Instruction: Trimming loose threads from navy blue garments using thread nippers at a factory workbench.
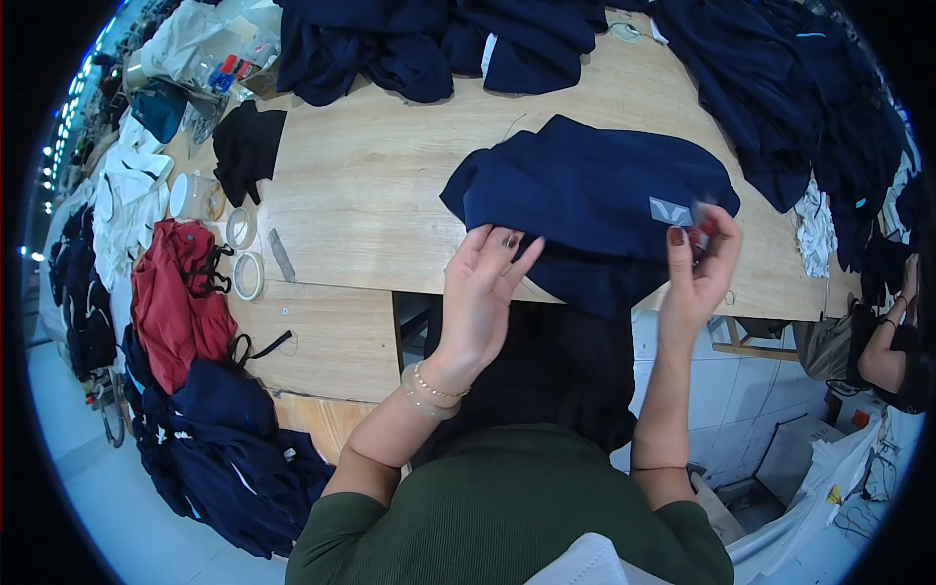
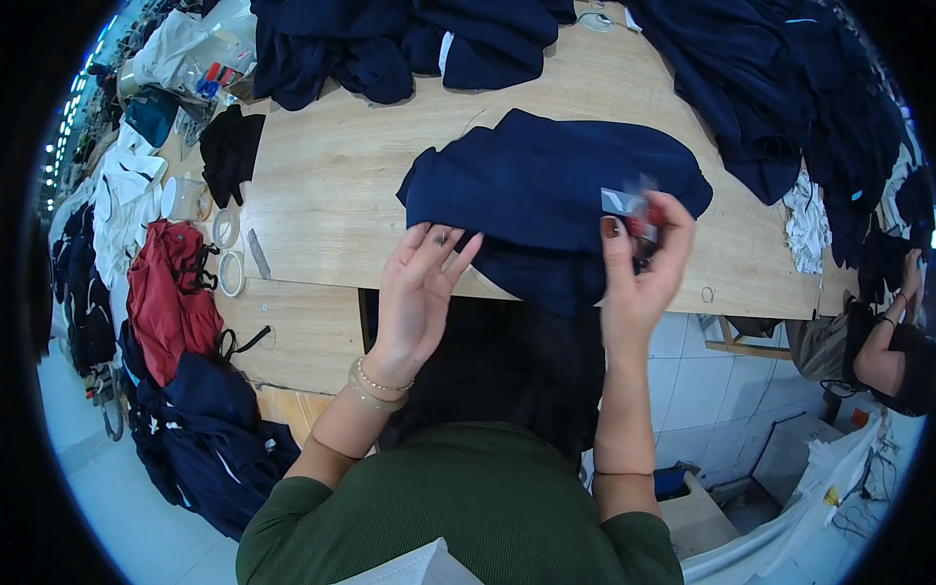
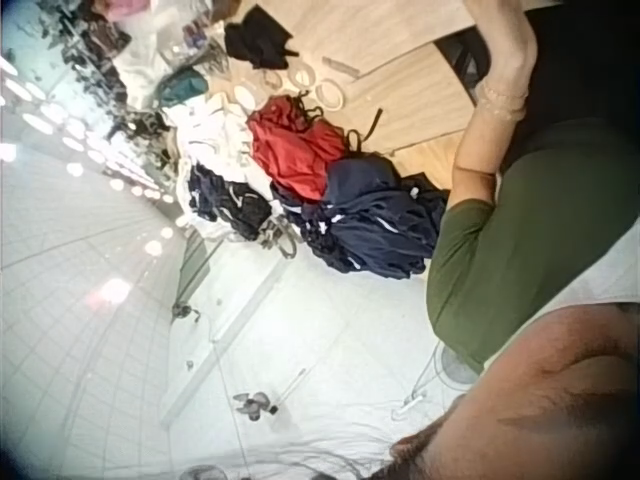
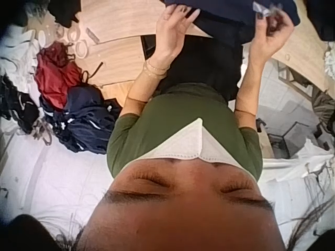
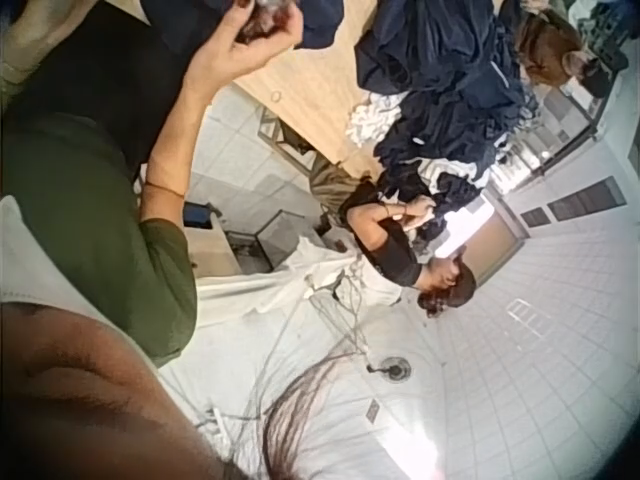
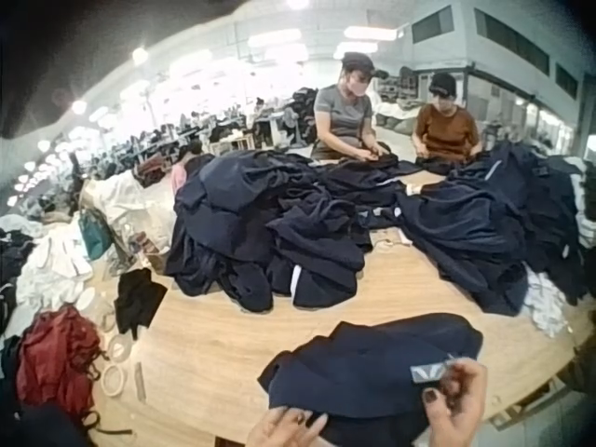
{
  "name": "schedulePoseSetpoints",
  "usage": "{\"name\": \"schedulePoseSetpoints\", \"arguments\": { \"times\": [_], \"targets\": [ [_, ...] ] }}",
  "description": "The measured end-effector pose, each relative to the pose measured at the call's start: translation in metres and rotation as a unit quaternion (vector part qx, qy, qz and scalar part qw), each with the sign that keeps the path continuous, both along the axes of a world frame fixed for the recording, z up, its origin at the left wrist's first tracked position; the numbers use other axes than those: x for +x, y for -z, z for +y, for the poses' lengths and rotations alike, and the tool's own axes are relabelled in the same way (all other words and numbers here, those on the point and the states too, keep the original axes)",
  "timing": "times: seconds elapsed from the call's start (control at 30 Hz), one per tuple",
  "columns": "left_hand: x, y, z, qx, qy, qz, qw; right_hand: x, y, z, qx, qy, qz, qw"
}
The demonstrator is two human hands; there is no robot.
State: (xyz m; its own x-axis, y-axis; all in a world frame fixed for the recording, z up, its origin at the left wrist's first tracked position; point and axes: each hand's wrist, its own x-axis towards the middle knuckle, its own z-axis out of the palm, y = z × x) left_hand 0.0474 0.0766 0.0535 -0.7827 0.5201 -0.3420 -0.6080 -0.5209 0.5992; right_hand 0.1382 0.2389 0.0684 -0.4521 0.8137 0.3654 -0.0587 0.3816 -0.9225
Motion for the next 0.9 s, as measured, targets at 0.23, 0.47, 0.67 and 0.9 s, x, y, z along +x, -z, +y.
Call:
{"name": "schedulePoseSetpoints", "arguments": {
  "times": [0.23,0.47,0.67,0.9],
  "targets": [
    [-0.006,0.045,-0.047,-0.368,0.063,0.353,0.858,0.034,0.010,0.024,0.030,-0.031,-0.114,0.992],
    [-0.026,0.059,-0.017,-0.506,-0.092,0.648,0.561,-0.018,0.036,-0.030,0.369,-0.149,-0.273,0.876],
    [-0.055,0.038,-0.026,-0.337,0.017,0.606,0.720,-0.029,0.012,-0.013,0.142,-0.195,-0.199,0.950],
    [-0.046,0.019,-0.024,-0.142,0.142,0.259,0.945,-0.053,-0.006,0.019,0.003,-0.290,-0.150,0.945]
  ]
}}
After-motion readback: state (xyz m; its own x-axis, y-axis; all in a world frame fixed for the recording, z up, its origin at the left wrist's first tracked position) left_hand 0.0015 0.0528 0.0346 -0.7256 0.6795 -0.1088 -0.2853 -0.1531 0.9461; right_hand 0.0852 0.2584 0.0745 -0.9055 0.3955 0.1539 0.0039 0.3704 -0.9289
